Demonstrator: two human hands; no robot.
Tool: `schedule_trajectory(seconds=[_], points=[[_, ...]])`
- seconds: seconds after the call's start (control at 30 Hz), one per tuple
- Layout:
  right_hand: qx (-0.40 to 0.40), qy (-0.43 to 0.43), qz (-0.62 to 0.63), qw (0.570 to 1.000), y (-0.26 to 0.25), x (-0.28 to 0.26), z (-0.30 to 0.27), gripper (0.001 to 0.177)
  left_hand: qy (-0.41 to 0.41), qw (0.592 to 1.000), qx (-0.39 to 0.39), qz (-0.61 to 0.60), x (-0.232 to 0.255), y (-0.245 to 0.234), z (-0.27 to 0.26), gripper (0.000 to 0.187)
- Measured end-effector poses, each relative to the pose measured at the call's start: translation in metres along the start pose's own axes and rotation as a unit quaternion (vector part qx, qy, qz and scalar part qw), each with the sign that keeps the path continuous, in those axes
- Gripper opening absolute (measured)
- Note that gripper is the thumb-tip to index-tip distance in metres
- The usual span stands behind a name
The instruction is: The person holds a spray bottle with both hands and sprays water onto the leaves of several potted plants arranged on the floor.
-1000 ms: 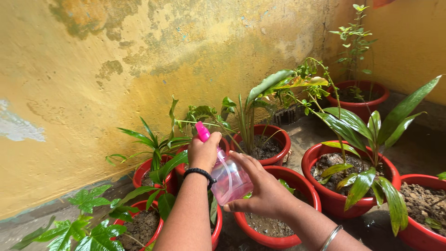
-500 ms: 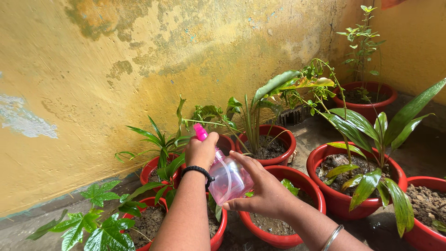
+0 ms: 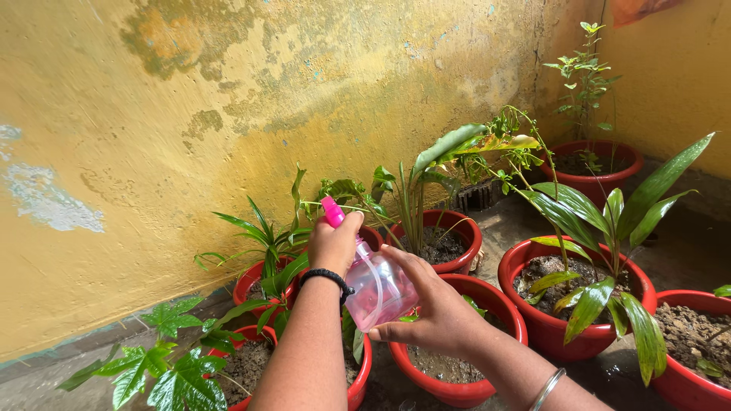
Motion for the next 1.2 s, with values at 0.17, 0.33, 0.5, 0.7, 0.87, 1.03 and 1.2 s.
schedule_trajectory(seconds=[0.17, 0.33, 0.5, 0.7, 0.87, 1.03, 1.2], points=[[0.001, -0.019, -0.006, 1.000, -0.003, -0.008, -0.002, 0.119, 0.024, 1.000, 0.011, 0.012, 0.009, -0.005, -0.004, 0.042], [-0.009, 0.034, -0.027, 0.999, -0.009, -0.005, -0.007, 0.131, 0.026, 0.998, -0.050, -0.034, 0.015, 0.014, -0.010, 0.035], [0.004, -0.015, -0.007, 1.000, -0.024, -0.014, -0.013, 0.120, 0.070, 0.984, -0.131, -0.093, 0.027, 0.042, -0.021, 0.042], [0.076, 0.073, -0.020, 0.994, -0.059, 0.013, -0.027, 0.121, 0.037, 0.938, -0.298, -0.172, 0.030, 0.092, -0.042, 0.079], [0.131, 0.037, -0.034, 0.990, -0.089, 0.014, -0.038, 0.121, -0.015, 0.913, -0.403, -0.058, 0.013, 0.112, -0.091, 0.100], [0.118, 0.023, -0.048, 0.992, -0.098, 0.009, -0.049, 0.119, -0.021, 0.898, -0.433, -0.073, 0.024, 0.110, -0.129, 0.105], [0.056, 0.085, 0.154, 0.983, -0.095, 0.014, -0.064, 0.109, 0.015, 0.868, -0.486, -0.102, 0.034, 0.119, -0.145, 0.105]])
Point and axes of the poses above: each hand's wrist, its own z-axis towards the middle knuckle, its own y-axis out of the palm, x = y × z, the point moved 10 cm from there along z, towards the middle knuckle, and after that the axes turned 13 degrees about -y, right-handed, at the moved point
